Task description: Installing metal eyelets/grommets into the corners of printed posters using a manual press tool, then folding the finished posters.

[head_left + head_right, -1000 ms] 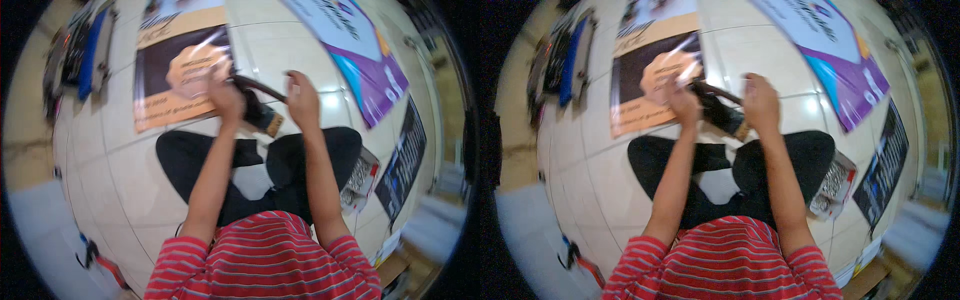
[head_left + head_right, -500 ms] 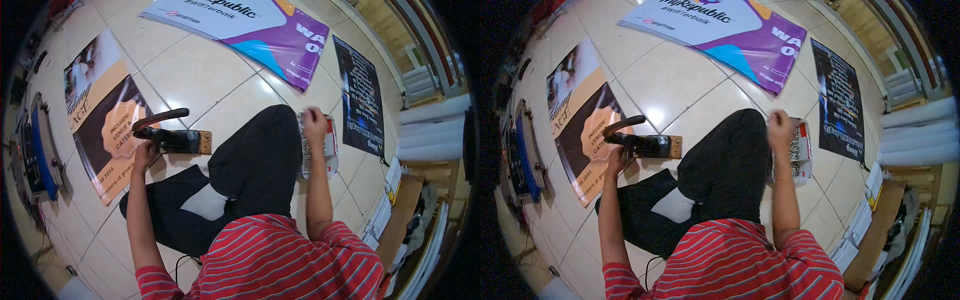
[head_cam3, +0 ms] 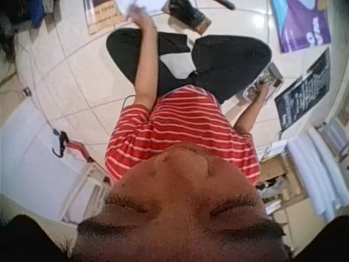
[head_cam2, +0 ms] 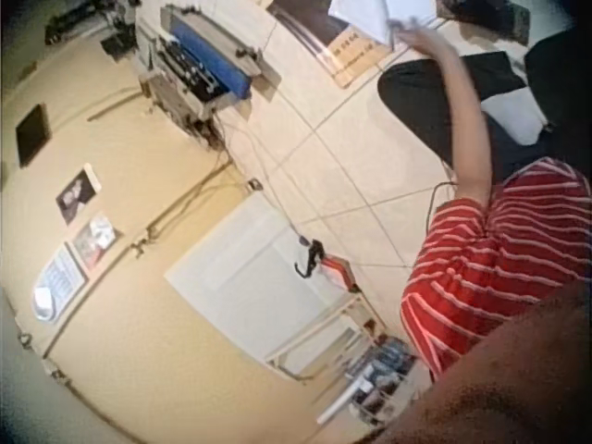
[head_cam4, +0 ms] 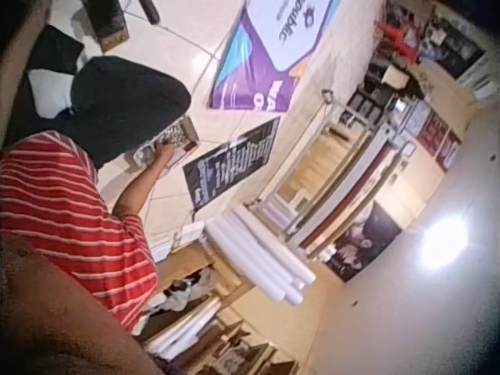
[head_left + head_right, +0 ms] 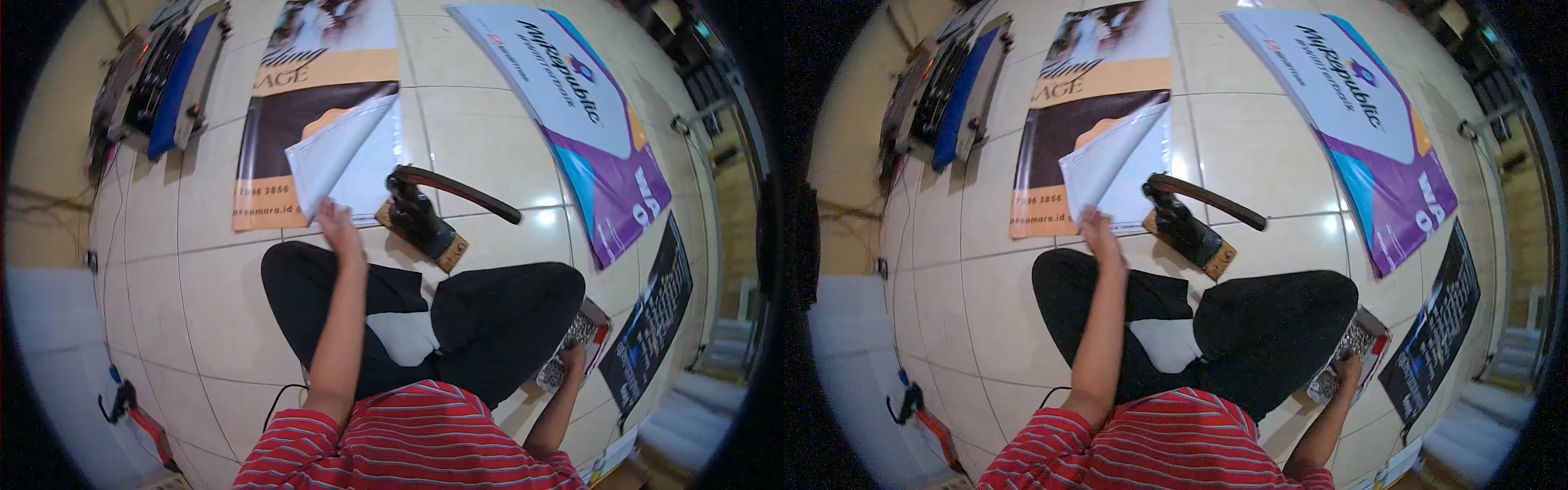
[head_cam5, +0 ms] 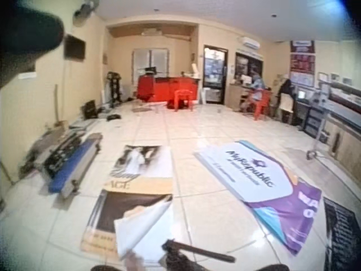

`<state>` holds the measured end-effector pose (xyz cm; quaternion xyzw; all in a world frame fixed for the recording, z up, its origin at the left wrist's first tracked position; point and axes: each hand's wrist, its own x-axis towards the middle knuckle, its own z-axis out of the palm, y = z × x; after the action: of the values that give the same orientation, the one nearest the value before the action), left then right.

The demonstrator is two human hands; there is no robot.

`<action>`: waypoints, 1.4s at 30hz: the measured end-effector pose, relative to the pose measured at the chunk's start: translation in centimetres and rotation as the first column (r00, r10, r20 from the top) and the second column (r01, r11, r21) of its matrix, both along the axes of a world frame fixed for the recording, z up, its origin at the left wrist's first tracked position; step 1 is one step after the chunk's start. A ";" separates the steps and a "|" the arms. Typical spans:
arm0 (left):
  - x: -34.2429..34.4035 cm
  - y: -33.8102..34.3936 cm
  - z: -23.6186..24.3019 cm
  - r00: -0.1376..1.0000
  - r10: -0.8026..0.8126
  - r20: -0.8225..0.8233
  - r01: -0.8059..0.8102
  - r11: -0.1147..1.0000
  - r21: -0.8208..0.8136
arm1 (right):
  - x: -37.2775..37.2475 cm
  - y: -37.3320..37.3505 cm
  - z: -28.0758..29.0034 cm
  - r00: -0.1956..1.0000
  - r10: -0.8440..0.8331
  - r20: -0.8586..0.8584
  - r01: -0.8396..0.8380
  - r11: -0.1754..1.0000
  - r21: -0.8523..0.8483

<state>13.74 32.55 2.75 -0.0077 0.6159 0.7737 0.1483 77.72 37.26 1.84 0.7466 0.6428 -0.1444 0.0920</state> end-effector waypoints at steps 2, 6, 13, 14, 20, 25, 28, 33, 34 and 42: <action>3.6 0.5 -0.3 0.912 -0.041 0.408 0.015 0.998 0.066 | 0.6 0.6 0.6 0.998 0.034 0.052 -0.033 0.999 -0.032; 3.6 1.1 -4.3 0.718 -0.056 0.694 -0.041 0.992 0.123 | 2.9 0.6 0.8 0.997 0.059 -0.053 -0.047 0.979 0.200; 2.6 1.0 -3.2 0.514 -0.096 0.852 -0.298 0.912 0.282 | -2.2 2.9 9.0 0.998 -0.053 -0.019 0.057 0.929 0.365; 2.5 0.8 -3.4 0.532 -0.079 0.843 -0.323 0.901 0.289 | -4.3 4.7 10.0 0.991 0.002 -0.136 0.054 0.913 0.405; 2.2 2.1 -2.6 0.518 -0.144 0.843 -0.332 0.875 0.353 | -28.5 12.9 9.6 0.592 0.229 -0.772 -0.059 0.969 0.242; 2.8 2.0 -2.8 0.627 0.017 0.779 -0.284 0.936 0.207 | -47.0 15.8 3.0 0.579 0.416 -0.702 -0.588 0.809 -0.005; 2.9 1.7 -2.2 0.668 0.024 0.744 -0.240 0.953 0.185 | -49.3 15.1 2.5 0.574 0.520 -0.632 -0.691 0.722 -0.033; 3.2 2.0 -1.3 0.686 0.089 0.722 -0.144 0.989 0.015 | -48.6 17.6 -1.3 0.508 0.435 -0.744 -0.742 0.659 -0.121; 3.3 2.1 -0.9 0.681 0.065 0.730 -0.085 0.996 -0.010 | -48.4 18.2 -2.0 0.500 0.410 -0.763 -0.744 0.654 -0.136; 4.3 2.7 -5.1 0.810 0.001 0.586 0.053 0.996 -0.076 | -46.7 11.6 2.8 0.277 0.168 -0.946 -0.784 0.609 -0.121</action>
<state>18.02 35.26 -2.35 -0.2436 0.5739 0.7037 0.3406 31.01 48.87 4.64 0.2438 0.7186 -0.6511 0.0143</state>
